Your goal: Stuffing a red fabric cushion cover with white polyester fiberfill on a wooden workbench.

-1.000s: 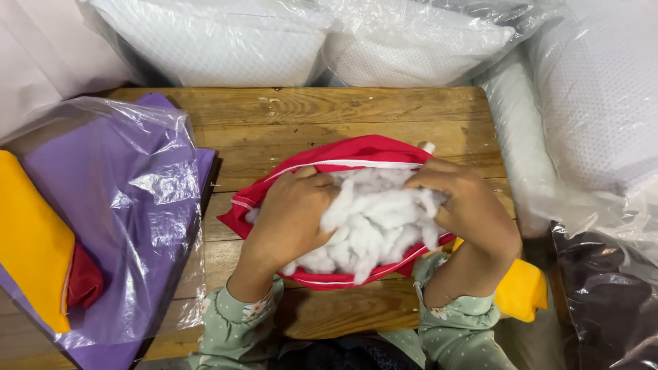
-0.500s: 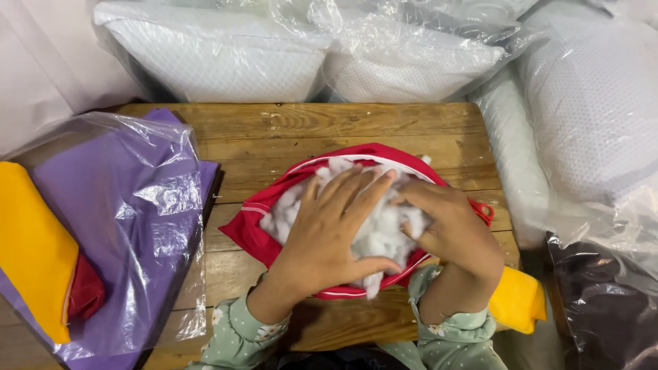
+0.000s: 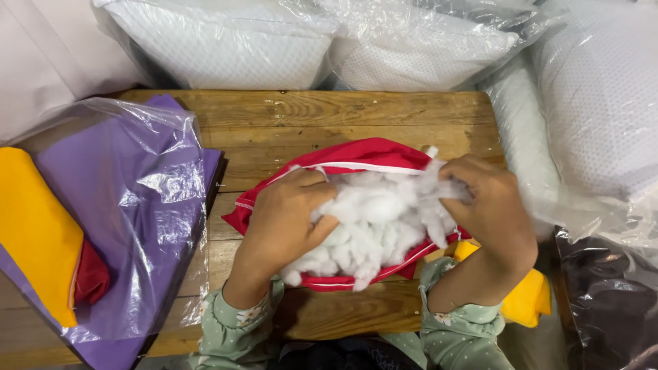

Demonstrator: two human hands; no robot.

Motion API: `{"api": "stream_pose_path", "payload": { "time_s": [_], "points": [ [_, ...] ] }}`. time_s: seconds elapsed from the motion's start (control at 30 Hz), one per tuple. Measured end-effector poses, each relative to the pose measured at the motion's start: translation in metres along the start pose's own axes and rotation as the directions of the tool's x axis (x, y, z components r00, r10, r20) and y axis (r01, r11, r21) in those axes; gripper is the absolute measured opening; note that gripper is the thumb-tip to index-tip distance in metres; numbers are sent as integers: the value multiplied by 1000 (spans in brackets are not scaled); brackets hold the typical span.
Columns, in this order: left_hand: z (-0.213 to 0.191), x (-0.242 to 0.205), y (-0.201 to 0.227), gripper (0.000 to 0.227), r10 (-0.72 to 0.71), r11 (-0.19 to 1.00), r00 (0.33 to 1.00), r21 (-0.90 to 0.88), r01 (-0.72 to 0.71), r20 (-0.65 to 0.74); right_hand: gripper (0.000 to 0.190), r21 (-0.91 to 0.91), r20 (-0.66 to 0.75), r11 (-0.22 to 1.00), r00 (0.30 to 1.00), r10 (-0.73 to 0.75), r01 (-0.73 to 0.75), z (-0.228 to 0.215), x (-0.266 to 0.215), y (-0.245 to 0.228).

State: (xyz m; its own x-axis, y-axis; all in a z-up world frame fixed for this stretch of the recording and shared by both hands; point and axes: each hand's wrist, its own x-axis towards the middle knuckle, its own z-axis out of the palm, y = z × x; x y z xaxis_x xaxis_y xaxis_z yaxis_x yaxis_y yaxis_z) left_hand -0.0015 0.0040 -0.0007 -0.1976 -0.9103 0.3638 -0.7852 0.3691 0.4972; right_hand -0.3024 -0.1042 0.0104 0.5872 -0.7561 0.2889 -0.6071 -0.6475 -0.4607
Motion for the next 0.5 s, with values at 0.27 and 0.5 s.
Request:
{"api": "stream_pose_path", "payload": {
  "time_s": [0.27, 0.5],
  "points": [
    [20, 12, 28, 92, 67, 970, 979, -241, -19, 194, 38, 199, 148, 972, 977, -152, 121, -14, -2, -71],
    [8, -3, -18, 61, -80, 991, 917, -71, 117, 391, 20, -42, 387, 987, 914, -125, 153, 56, 33, -37]
  ]
}}
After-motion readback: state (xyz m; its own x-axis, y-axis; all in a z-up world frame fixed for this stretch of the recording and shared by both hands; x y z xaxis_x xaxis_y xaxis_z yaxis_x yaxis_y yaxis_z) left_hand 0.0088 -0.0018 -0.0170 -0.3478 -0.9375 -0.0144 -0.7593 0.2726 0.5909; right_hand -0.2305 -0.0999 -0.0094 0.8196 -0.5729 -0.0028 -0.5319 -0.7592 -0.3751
